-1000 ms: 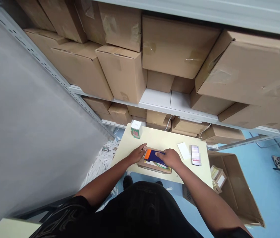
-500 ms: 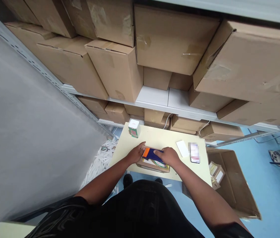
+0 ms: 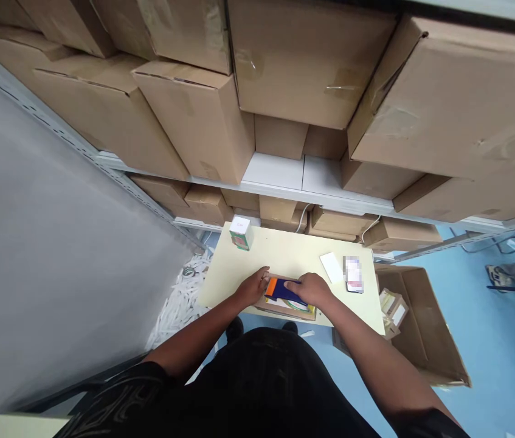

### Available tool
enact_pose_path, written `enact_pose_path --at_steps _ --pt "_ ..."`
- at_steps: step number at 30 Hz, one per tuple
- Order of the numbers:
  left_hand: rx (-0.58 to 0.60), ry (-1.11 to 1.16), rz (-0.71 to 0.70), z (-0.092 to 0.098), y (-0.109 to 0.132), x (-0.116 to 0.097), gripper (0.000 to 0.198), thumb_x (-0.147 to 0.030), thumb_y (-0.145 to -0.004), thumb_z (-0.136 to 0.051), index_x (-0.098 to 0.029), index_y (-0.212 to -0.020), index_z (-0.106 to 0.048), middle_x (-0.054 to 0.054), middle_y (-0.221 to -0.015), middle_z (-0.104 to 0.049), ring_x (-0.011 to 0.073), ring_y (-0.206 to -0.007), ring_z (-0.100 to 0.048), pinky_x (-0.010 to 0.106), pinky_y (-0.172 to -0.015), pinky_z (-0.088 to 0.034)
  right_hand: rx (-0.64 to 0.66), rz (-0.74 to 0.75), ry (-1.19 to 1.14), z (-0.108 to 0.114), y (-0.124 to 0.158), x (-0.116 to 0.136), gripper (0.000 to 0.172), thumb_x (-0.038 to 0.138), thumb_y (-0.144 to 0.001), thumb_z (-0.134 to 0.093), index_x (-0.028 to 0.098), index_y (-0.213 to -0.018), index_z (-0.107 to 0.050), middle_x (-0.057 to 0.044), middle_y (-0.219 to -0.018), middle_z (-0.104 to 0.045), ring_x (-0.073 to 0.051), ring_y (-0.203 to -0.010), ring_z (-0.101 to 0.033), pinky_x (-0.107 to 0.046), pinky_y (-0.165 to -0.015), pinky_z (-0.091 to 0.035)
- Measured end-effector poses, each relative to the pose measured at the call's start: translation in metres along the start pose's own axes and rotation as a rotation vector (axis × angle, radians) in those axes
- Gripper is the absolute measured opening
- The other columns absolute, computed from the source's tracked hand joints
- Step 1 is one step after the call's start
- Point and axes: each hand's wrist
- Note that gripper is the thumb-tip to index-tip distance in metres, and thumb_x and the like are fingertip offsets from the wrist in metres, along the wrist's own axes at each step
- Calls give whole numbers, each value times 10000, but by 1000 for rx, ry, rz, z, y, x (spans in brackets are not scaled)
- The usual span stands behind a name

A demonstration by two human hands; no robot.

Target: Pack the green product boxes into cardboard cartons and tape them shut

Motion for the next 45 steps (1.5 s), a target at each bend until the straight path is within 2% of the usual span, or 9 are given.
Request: enact_pose_path --at_steps 7,13,21,26,30,33,39,42,45 --pt "-13 166 -24 -21 -2 5 434 -356 -1029 -418 -201 -1409 -560 113 -1419 -629 242 -1304 -594 393 -1117 -466 -56 31 -27 -23 13 -16 609 720 -927 -496 204 -800 -794 -90 -749 -754 -202 -708 -678 -273 -588 -354" --pt "-82 107 -60 -46 5 9 415 -372 -1037 -420 -202 -1382 -577 120 -1349 -655 254 -1257 -603 437 -1099 -474 -80 34 -56 -43 31 -35 600 700 -958 -457 222 -880 -812 -79 -775 -767 -207 -751 -697 -266 -627 -385" --pt "-79 25 -61 -43 3 2 395 -342 -1040 -414 -196 -1355 -603 124 -1344 -654 262 -1253 -603 438 -1095 -481 58 -49 -83 -25 22 -34 548 698 -912 -558 209 -978 -796 -79 -896 -787 -207 -808 -709 -254 -638 -403" --pt "-73 -27 -47 -42 5 -6 397 -348 -1046 -403 -179 -1344 -604 130 -1327 -665 270 -1239 -609 426 -1076 -485 170 -99 -4 -16 18 -16 510 620 -925 -558 169 -1026 -773 -121 -991 -783 -237 -862 -725 -269 -637 -415" --pt "-68 -61 -36 -41 6 -7 389 -338 -1052 -390 -185 -1343 -599 116 -1326 -670 258 -1231 -612 397 -1069 -478 63 -128 177 -22 21 3 627 701 -938 -457 172 -1065 -769 -167 -1050 -769 -306 -954 -725 -315 -691 -457" --pt "-59 -95 -40 -41 5 -6 382 -352 -1058 -387 -198 -1336 -599 106 -1310 -677 250 -1211 -620 382 -1047 -478 38 -93 221 -23 26 3 714 796 -906 -426 193 -1072 -770 -165 -1044 -767 -310 -964 -725 -326 -718 -475" --pt "-55 -141 -48 -41 5 -5 338 -349 -1065 -381 -234 -1290 -606 79 -1235 -699 229 -1147 -636 352 -986 -480 37 -46 233 -8 40 -36 727 813 -909 -402 205 -1059 -771 -153 -992 -772 -291 -922 -725 -314 -696 -449" --pt "-62 -133 -58 -41 4 -4 321 -339 -1063 -384 -240 -1265 -613 75 -1220 -698 228 -1134 -635 351 -979 -479 -1 -91 240 4 52 -75 743 829 -902 -389 190 -927 -767 -153 -910 -762 -296 -879 -714 -318 -688 -426" --pt "-72 -115 -63 -41 4 -3 327 -340 -1059 -381 -227 -1250 -621 88 -1215 -697 246 -1135 -633 376 -988 -481 -23 -148 202 16 72 -131 717 823 -899 -412 192 -838 -747 -148 -852 -747 -296 -854 -701 -329 -705 -412"
Point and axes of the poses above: each hand's wrist, its own y-axis away from the middle knuckle, its own z-axis out of the back of the hand, x = y × z
